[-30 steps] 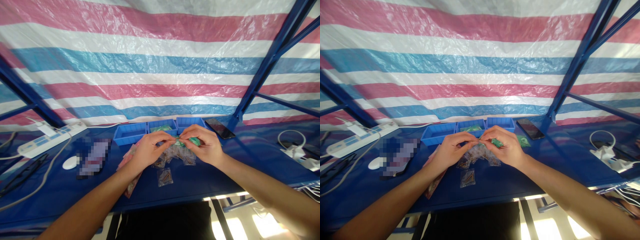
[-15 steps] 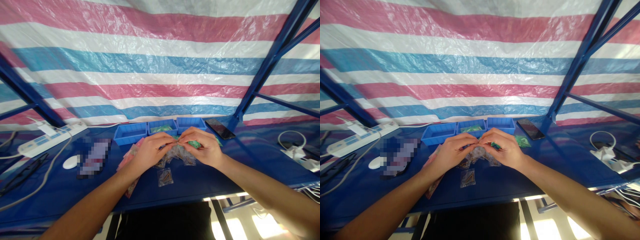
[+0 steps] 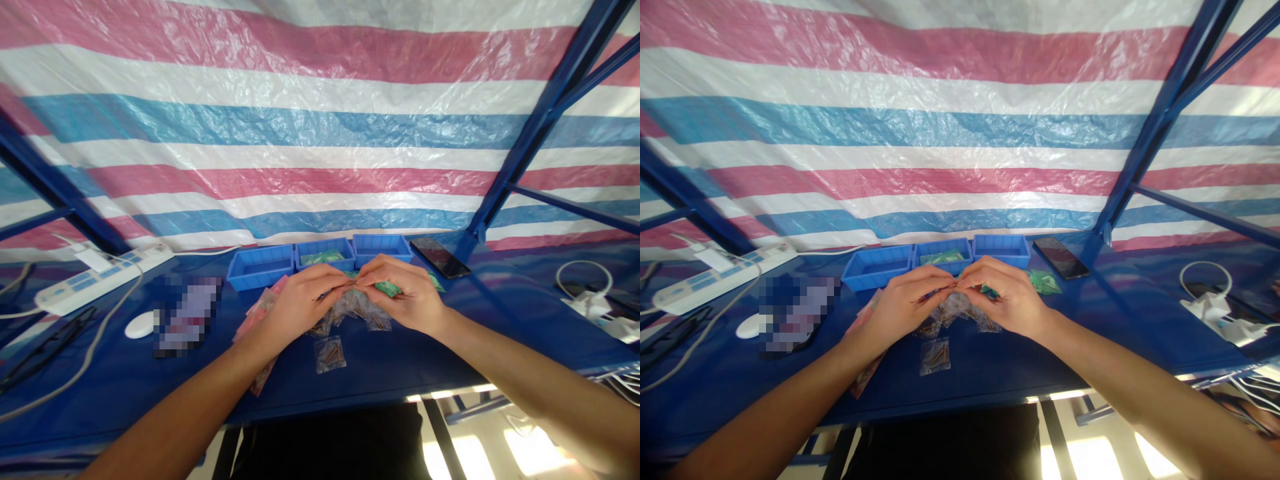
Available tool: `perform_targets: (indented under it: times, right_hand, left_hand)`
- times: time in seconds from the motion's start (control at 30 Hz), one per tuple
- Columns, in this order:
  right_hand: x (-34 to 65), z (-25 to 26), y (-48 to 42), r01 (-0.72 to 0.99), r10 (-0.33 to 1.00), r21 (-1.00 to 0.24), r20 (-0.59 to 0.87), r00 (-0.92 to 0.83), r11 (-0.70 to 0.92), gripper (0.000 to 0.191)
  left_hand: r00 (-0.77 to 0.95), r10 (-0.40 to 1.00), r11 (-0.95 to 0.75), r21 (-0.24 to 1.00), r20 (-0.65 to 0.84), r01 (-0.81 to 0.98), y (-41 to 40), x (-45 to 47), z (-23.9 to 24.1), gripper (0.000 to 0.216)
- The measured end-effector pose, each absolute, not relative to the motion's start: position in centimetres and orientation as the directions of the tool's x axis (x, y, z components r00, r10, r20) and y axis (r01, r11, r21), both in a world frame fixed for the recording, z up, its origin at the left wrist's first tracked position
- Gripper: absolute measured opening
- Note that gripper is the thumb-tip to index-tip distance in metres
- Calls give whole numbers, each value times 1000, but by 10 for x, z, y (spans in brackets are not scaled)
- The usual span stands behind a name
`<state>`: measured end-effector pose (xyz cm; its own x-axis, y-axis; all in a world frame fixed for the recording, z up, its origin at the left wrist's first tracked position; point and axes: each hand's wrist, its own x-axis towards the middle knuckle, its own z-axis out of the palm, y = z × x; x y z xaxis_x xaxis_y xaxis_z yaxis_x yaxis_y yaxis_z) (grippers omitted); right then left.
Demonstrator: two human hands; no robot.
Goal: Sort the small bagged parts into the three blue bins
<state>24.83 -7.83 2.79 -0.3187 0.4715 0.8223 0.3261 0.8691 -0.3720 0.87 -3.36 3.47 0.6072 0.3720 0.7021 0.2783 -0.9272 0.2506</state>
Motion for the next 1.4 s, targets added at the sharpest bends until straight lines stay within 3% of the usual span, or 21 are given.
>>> perform_targets:
  times: [0.43,0.57,0.83,0.93,1.2,1.4]
  right_hand:
    - [250,30,-75,390,461,-317,811,-361,864,20]
    - [251,31,-74,426,489,-326,793,-363,844,26]
    - [249,22,-69,424,665,-557,729,-162,714,24]
    - [247,18,-69,372,702,-620,698,-139,690,23]
    - [247,16,-66,352,714,-649,694,-87,674,24]
    - [246,19,-71,368,662,-575,728,-178,731,21]
  left_hand:
    - [630,386,-922,284,674,262,-31,8,34,23]
    - [635,459,-882,404,621,243,-30,10,38,24]
    - [550,630,-722,674,547,157,-27,11,39,25]
    - [573,608,-734,664,549,142,-26,11,40,25]
    - [576,619,-729,663,535,168,-28,10,43,25]
    - [599,588,-757,631,544,171,-28,11,41,24]
